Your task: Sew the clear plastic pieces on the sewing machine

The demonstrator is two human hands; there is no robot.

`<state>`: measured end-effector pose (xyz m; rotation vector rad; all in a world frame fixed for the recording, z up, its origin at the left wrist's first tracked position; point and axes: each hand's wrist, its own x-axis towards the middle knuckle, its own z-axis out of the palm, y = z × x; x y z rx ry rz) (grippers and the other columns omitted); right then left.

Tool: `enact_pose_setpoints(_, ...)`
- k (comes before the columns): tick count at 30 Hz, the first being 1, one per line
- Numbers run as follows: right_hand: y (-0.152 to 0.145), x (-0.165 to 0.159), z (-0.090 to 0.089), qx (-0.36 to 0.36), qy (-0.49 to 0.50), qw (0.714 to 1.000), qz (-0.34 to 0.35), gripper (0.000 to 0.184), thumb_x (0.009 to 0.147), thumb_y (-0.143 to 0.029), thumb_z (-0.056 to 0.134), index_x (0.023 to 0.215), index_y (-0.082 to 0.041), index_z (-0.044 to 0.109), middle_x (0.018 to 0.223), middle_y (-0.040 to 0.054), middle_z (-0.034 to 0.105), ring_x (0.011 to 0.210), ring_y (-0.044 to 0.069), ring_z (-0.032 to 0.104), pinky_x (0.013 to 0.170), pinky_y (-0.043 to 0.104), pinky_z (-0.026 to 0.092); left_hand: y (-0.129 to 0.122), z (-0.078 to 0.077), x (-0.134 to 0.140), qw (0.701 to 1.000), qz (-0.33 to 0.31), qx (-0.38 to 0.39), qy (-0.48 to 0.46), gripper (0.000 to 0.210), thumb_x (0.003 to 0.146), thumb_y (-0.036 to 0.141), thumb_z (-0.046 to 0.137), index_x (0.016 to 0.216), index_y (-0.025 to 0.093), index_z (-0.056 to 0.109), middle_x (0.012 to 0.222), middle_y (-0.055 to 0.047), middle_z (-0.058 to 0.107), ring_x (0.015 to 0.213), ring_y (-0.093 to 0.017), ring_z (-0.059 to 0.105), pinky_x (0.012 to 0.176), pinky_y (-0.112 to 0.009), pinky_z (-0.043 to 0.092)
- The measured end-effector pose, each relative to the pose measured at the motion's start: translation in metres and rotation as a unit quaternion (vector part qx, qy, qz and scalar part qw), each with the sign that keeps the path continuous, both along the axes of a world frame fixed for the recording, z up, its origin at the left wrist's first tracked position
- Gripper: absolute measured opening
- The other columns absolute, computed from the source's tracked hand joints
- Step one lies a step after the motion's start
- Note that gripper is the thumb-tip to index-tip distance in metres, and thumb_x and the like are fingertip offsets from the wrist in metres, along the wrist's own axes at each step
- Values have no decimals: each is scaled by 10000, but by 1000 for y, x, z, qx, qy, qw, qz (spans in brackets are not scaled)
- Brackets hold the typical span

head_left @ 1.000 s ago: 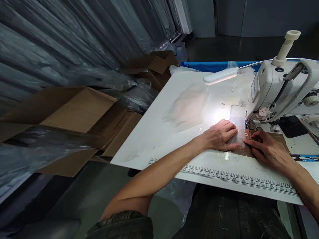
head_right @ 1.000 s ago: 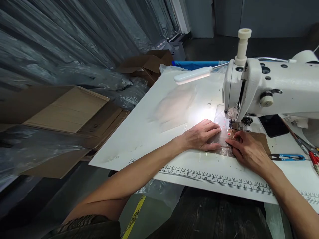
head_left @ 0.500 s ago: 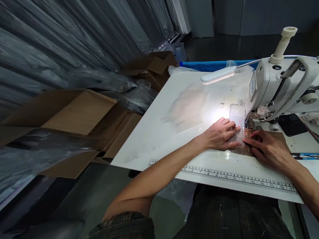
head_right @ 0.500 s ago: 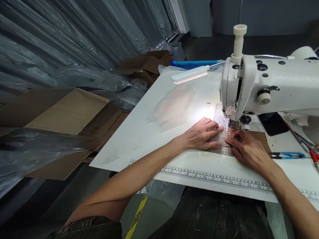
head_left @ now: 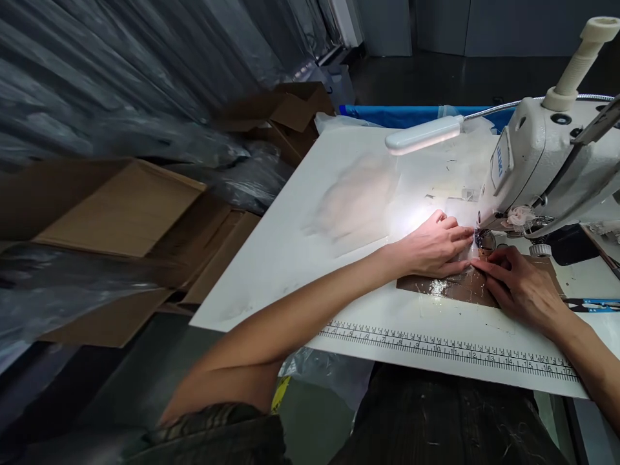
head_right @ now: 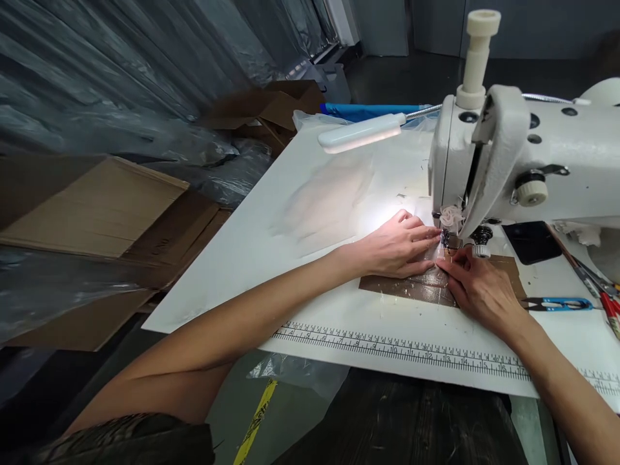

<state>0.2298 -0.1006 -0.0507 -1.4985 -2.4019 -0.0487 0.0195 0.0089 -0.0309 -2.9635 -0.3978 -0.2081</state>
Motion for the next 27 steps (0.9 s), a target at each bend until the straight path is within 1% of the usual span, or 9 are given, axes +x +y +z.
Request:
enact_pose_setpoints(3, 2, -1, -2, -5, 1, 1000, -18, 357, 976, -321, 422, 1201, -263, 692, 1053, 111, 609, 777, 176, 616, 446, 227, 426, 6, -7, 1, 999, 18, -30, -36, 456, 1012, 446, 376, 1205, 129, 642, 1264, -125, 641, 944, -245, 559, 776, -393, 394)
enact_pose_setpoints(6, 1, 0, -4, -17, 3, 1000, -24, 361, 979, -338, 418, 1213, -279, 687, 1074, 110, 602, 774, 176, 611, 448, 232, 430, 5, -16, 0, 994, 45, -62, -82, 451, 1032, 412, 335, 1275, 148, 610, 1295, -116, 636, 976, -244, 562, 773, -386, 408)
enact_pose_setpoints(9, 0, 1, -4, -21, 6, 999, -26, 362, 983, -345, 414, 1222, -291, 681, 1073, 104, 596, 752, 166, 605, 453, 235, 425, 3, -21, 0, 991, 45, -71, -101, 434, 1024, 391, 352, 1273, 147, 610, 1294, -119, 642, 982, -251, 568, 791, -409, 404)
enact_pose_setpoints(13, -1, 0, -3, -14, 16, 999, -29, 369, 989, -339, 400, 1215, -278, 687, 1054, 102, 599, 760, 164, 610, 462, 233, 420, 2, -19, 1, 992, 35, -63, -103, 414, 1004, 375, 367, 1212, 145, 641, 1294, -112, 648, 956, -257, 575, 823, -439, 380)
enact_pose_setpoints(18, -1, 1, -4, 16, 26, 999, -14, 363, 990, -333, 405, 1188, -270, 703, 1028, 94, 601, 753, 154, 597, 478, 228, 444, -2, -16, 2, 994, 44, -59, -86, 399, 981, 360, 383, 1171, 145, 659, 1288, -113, 649, 917, -256, 568, 790, -423, 379)
enact_pose_setpoints(23, -1, 2, -7, 2, 12, 1000, -26, 355, 979, -334, 424, 1195, -293, 703, 1042, 95, 595, 759, 162, 578, 488, 238, 470, -4, -17, 2, 993, 47, -60, -92, 411, 977, 374, 386, 1169, 142, 666, 1307, -103, 643, 917, -256, 560, 782, -417, 381)
enact_pose_setpoints(27, -1, 2, -6, 9, 12, 1000, -24, 363, 982, -333, 412, 1185, -289, 709, 1041, 101, 597, 778, 173, 591, 467, 231, 463, -3, -18, 2, 991, 48, -70, -99, 410, 974, 376, 387, 1163, 145, 668, 1306, -98, 646, 924, -255, 563, 790, -421, 384)
